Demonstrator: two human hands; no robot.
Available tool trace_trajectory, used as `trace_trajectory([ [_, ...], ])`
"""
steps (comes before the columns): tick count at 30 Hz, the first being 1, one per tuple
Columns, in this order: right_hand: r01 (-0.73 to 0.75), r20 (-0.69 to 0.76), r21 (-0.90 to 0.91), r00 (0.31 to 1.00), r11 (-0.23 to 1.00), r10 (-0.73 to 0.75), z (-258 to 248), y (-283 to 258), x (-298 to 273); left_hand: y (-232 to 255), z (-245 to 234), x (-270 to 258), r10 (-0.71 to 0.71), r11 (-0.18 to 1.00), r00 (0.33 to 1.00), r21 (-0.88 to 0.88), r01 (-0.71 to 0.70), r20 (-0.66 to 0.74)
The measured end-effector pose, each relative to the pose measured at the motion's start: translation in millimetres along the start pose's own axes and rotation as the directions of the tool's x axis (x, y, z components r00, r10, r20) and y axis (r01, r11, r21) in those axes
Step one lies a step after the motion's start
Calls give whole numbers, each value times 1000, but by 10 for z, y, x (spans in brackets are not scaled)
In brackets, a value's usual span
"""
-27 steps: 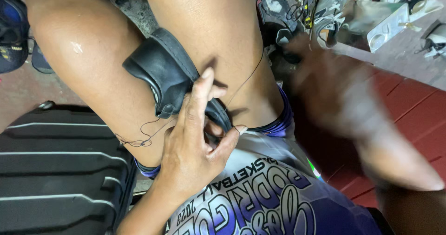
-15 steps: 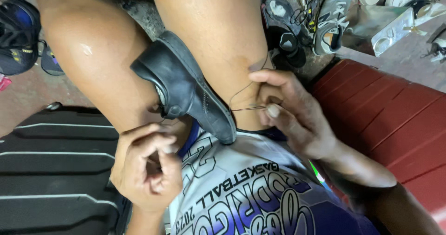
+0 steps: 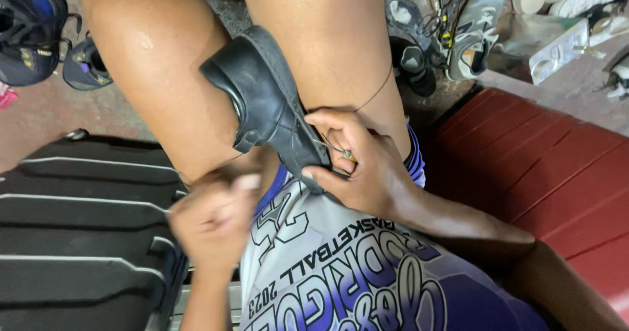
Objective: The person sits on the floor and sews a black shoe using a needle and thread. They repeatedly push the needle through the shoe's upper and pull the thread to secure the stitching. The person also uses pliers to cut the thread at the end.
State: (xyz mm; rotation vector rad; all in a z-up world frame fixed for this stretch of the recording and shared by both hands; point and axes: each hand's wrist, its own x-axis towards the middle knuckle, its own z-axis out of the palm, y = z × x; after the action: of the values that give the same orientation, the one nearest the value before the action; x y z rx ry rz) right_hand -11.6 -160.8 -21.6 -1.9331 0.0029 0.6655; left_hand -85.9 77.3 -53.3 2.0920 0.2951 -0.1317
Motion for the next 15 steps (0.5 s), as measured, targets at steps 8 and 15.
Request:
trace_trajectory([
  [8, -34, 21, 134, 999, 990, 32, -6, 35, 30, -474, -562, 96, -220, 964, 915, -216, 152, -337],
  [15, -57, 95, 93, 994, 994, 48, -103, -14, 47, 357, 90, 237, 444, 823, 876, 300, -483, 192],
])
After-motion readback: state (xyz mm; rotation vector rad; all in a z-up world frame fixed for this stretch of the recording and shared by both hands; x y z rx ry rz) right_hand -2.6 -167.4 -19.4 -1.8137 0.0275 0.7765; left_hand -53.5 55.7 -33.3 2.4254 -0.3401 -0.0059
